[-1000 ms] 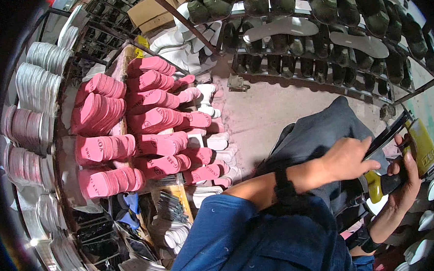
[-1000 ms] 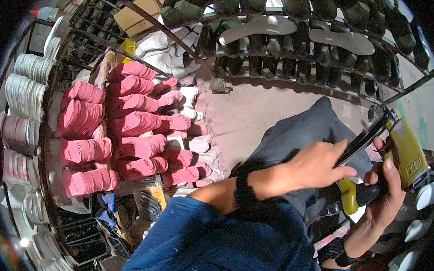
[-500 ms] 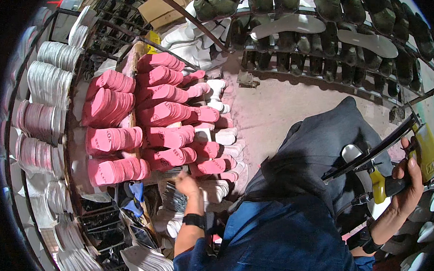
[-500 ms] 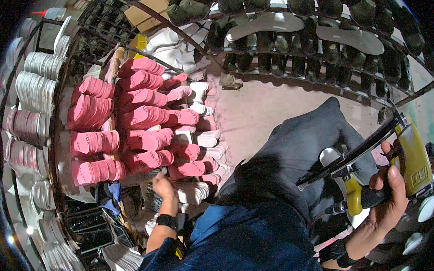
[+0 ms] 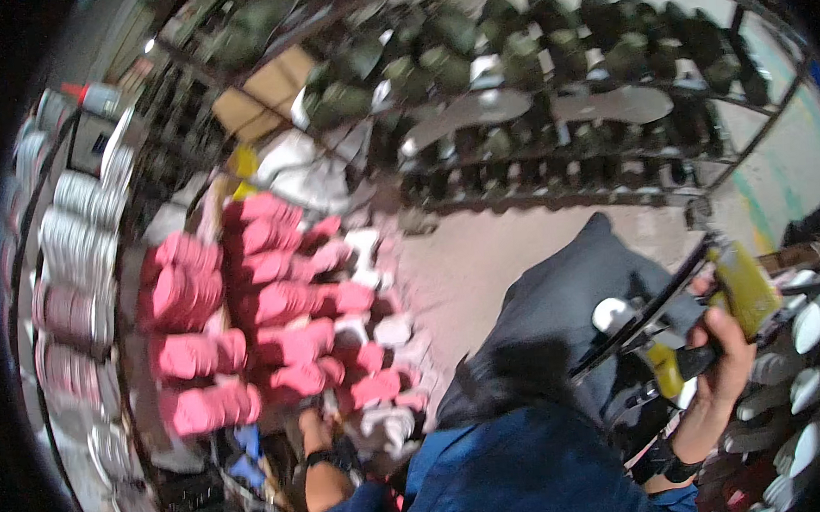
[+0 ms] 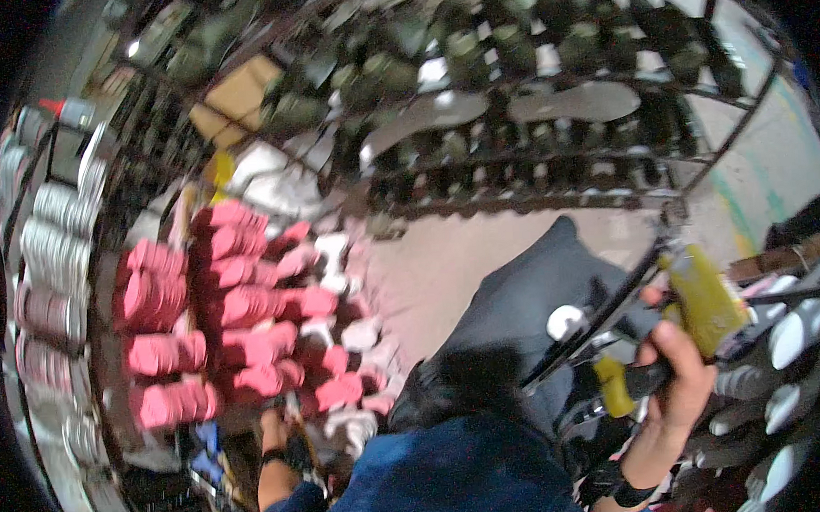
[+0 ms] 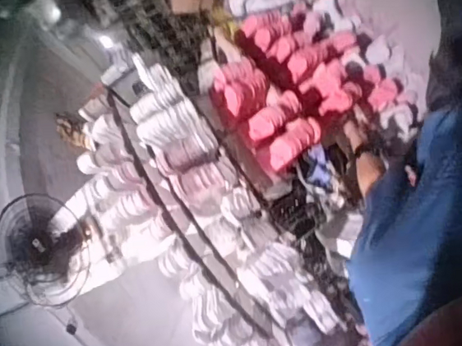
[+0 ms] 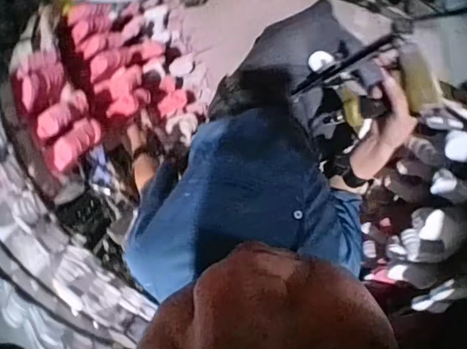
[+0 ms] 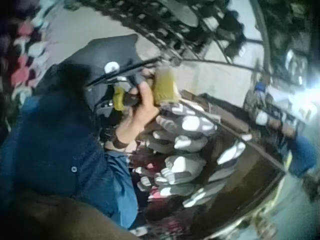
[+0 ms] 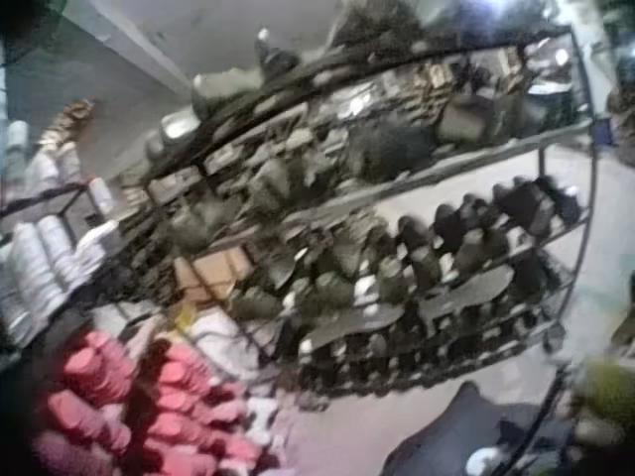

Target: Apply adhesive and assemble shoe components using various tools and machines in a factory setting.

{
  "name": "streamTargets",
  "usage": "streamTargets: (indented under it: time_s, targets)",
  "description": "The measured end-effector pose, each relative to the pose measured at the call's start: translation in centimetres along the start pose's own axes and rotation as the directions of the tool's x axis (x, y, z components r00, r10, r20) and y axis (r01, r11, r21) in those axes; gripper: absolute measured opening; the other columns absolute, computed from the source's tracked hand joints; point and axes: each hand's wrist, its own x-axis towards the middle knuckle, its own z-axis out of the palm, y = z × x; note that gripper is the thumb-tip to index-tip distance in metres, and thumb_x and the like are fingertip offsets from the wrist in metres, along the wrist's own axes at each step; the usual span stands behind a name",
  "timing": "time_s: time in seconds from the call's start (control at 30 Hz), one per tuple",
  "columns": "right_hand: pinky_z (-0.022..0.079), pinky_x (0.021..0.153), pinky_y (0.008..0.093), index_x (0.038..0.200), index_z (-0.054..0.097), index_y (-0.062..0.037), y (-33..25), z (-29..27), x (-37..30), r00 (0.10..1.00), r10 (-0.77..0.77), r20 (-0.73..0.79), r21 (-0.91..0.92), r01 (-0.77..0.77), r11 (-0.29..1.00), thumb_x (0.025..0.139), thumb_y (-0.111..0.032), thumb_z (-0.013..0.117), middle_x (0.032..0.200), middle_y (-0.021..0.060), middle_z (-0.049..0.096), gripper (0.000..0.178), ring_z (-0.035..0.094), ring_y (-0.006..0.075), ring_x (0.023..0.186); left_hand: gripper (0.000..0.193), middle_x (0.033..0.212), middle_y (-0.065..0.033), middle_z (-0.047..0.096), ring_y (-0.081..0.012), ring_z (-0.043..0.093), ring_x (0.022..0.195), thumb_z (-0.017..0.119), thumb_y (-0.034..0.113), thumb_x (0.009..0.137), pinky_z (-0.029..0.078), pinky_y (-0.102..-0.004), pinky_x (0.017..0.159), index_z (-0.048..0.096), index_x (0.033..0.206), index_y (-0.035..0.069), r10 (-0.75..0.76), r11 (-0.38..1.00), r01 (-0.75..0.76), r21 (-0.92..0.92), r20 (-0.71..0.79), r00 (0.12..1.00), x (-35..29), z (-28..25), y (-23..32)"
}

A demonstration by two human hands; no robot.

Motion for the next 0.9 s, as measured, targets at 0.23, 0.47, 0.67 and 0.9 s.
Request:
streamTargets:
  time_s: [0.23, 0.47, 0.67, 0.9]
  targets:
    - [0.049, 0.049, 0.0220, 0.122, 0.052, 0.0023, -1.0, 0.8, -0.1, 0.998, 0.051, 0.024, 0.147, -0.054, 0.988, 0.070, 0.004, 0.066, 0.096, 0.0147, 0.066, 0.054, 0.057, 0.0107, 0.055, 0.018, 0.072, -0.0045, 0.056, -0.0152, 0.050, 0.052, 0.047, 0.010, 0.088, 0.043, -0.0271, 0.044, 0.061, 0.099, 0.004, -0.023, 0.913, 0.071, -0.401, 0.124, 0.992, -3.7, 8.8, 4.4]
    - [0.049, 0.056, 0.0229, 0.124, 0.052, -0.0013, -1.5, -0.5, -0.6, 0.992, 0.092, 0.089, 0.183, -0.107, 0.977, 0.076, 0.004, 0.067, 0.097, 0.0085, 0.066, 0.051, 0.057, 0.0100, 0.063, 0.019, 0.071, -0.0046, 0.055, -0.0158, 0.049, 0.050, 0.046, 0.013, 0.090, 0.042, -0.0280, 0.042, 0.059, 0.101, 0.005, 0.122, 0.953, 0.027, -0.300, 0.465, 0.877, -8.3, 29.5, 14.1]
    - [0.048, 0.057, 0.0228, 0.122, 0.054, -0.0015, -0.2, -1.1, -0.6, 0.990, 0.078, 0.120, 0.217, -0.103, 0.971, 0.079, 0.003, 0.066, 0.099, 0.0071, 0.066, 0.045, 0.057, 0.0087, 0.063, 0.020, 0.069, -0.0047, 0.054, -0.0164, 0.048, 0.048, 0.044, 0.016, 0.092, 0.040, -0.0288, 0.041, 0.057, 0.102, 0.005, 0.177, 0.972, -0.040, -0.231, 0.611, 0.772, -16.8, 36.7, 14.5]
    - [0.049, 0.056, 0.0234, 0.122, 0.054, -0.0006, -0.6, -1.1, -0.6, 0.993, 0.029, 0.113, 0.197, -0.051, 0.979, 0.079, 0.003, 0.067, 0.100, 0.0086, 0.066, 0.045, 0.057, 0.0091, 0.064, 0.021, 0.068, -0.0047, 0.053, -0.0170, 0.047, 0.046, 0.042, 0.019, 0.095, 0.039, -0.0296, 0.039, 0.055, 0.105, 0.006, 0.195, 0.977, -0.090, -0.194, 0.632, 0.750, -24.8, 34.6, 9.6]
